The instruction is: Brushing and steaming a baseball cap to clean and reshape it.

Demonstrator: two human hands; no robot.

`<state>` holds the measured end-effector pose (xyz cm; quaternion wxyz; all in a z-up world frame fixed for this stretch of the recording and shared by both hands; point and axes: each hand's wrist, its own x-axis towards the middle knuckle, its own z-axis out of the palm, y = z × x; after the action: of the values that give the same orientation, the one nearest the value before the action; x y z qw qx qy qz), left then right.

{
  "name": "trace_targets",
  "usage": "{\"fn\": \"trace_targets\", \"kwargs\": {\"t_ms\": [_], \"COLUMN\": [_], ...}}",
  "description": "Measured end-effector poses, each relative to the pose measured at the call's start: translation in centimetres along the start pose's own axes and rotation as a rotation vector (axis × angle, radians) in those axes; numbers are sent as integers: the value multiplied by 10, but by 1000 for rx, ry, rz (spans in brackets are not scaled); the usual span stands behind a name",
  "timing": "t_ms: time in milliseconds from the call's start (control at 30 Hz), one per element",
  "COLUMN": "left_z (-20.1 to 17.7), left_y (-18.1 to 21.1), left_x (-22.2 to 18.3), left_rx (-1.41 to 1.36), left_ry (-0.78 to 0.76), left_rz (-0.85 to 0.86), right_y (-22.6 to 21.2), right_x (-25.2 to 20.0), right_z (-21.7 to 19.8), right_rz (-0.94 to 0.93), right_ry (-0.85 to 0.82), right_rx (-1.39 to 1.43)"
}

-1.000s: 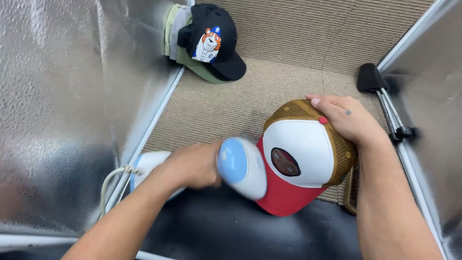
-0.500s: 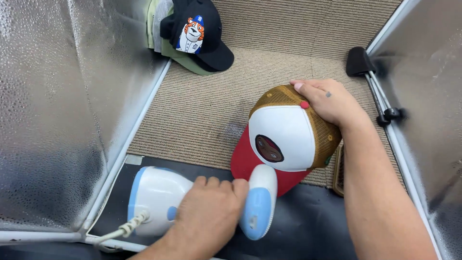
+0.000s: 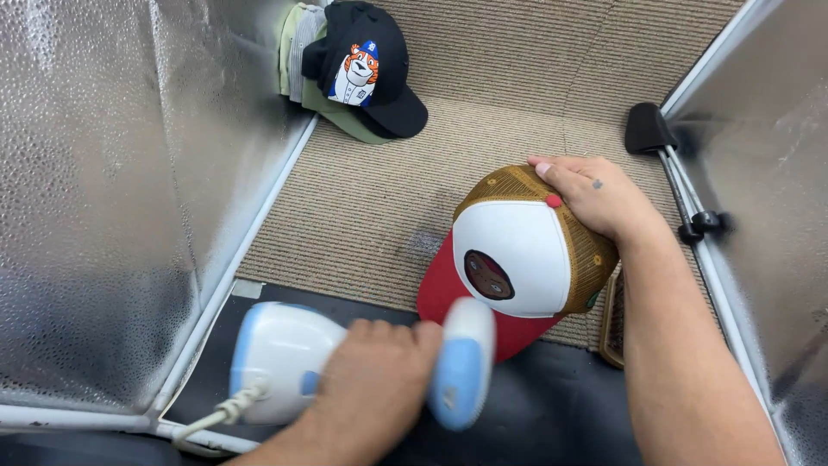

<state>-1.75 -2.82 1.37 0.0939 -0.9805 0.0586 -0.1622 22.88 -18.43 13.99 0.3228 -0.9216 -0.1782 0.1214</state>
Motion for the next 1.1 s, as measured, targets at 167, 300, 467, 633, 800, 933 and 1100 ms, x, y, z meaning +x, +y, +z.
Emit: {"fn": "trace_targets", "kwargs": {"t_ms": [167,300,467,633,800,933,1100], "left_z": [-9,-75,-14,-17,15,-22,-23], "left_y": [-45,-39,12,29,46,36,22], "left_x": [2,17,15,29,21,35,38], "left_rx": [-332,-1031,-1757,-2069,-2038,-2116,-2133], "left_ry": [-364,-512,-29,-249,-122,-311,-91], "left_rz": [-410,-863,-562,-878,-961,-1111,-1030], "right_y": [4,9,8,16,17,13,21], "right_x": [2,8,8,11,14,12,21], "right_z": [1,1,2,1,4,2,4], "right_rz": [-16,-43,-64,-63,-43,-42,-86], "right_ry": [11,13,19,3,23,6,14], "right_rx": [-36,-49,-76,-102,-99,-56,-116]}}
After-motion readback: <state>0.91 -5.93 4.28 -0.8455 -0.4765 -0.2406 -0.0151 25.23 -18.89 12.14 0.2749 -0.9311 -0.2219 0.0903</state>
